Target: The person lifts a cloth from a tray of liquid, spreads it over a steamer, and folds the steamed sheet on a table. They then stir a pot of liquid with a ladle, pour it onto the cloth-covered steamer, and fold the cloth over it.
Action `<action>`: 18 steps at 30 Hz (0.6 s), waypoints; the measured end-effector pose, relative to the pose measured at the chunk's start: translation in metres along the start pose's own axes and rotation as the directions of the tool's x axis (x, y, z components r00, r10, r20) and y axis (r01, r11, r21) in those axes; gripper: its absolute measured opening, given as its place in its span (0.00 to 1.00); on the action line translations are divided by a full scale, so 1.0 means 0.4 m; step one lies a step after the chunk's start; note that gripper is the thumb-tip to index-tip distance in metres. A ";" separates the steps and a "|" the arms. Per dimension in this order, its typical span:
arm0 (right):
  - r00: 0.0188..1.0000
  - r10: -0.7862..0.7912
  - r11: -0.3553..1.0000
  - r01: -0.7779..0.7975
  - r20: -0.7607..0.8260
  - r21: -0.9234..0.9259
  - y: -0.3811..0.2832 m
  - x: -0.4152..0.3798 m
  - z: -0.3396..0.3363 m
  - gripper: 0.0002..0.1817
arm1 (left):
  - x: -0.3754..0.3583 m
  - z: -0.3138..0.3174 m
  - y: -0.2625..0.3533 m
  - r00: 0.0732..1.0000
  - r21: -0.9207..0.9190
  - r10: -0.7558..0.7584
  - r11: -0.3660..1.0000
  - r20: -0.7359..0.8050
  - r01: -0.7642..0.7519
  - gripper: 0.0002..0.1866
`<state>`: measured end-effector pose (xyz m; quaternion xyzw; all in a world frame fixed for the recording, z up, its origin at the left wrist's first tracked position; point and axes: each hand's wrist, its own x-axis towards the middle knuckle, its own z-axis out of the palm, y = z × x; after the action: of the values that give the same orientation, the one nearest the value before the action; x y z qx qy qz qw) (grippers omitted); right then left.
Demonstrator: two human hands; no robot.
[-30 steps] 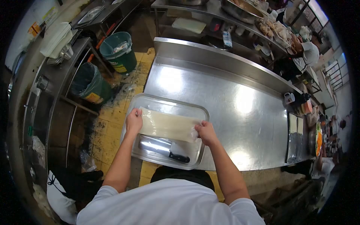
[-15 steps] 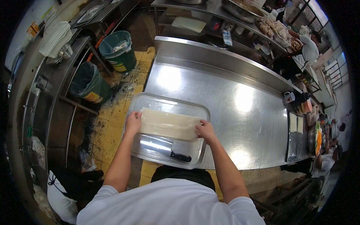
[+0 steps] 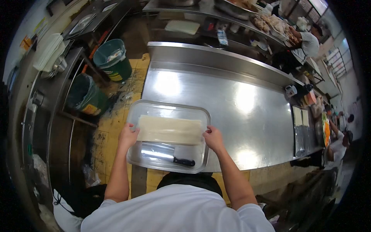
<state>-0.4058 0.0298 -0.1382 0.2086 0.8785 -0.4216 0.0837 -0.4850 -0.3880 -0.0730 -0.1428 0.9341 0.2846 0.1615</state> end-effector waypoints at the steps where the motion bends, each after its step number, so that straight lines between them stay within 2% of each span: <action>1: 0.999 -0.026 0.999 0.026 -0.021 -0.024 0.005 -0.014 -0.006 0.29 | -0.012 -0.001 0.026 0.999 -0.004 0.039 0.999 0.009 -0.039 0.27; 6: 0.999 0.049 0.991 -0.048 -0.006 0.127 0.042 -0.097 -0.051 0.26 | -0.097 0.100 0.159 0.956 -0.043 0.284 0.959 0.070 -0.282 0.22; 8: 0.999 0.033 0.987 -0.031 -0.010 0.157 0.084 -0.132 -0.073 0.25 | -0.156 0.162 0.216 0.910 -0.055 0.375 0.927 0.178 -0.371 0.22; 12: 0.996 0.087 0.972 -0.076 -0.037 0.221 0.113 -0.251 -0.140 0.24 | -0.307 0.283 0.338 0.770 -0.074 0.515 0.845 0.377 -0.530 0.22; 18: 0.978 0.128 0.947 -0.071 -0.165 0.312 0.214 -0.493 -0.280 0.23 | -0.583 0.429 0.527 0.530 -0.100 0.677 0.659 0.510 -0.745 0.21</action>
<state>-0.1879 0.1062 -0.0643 0.3009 0.7953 -0.5262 -0.0093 -0.3113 -0.0800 -0.0164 0.3413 0.8493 0.2905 0.2789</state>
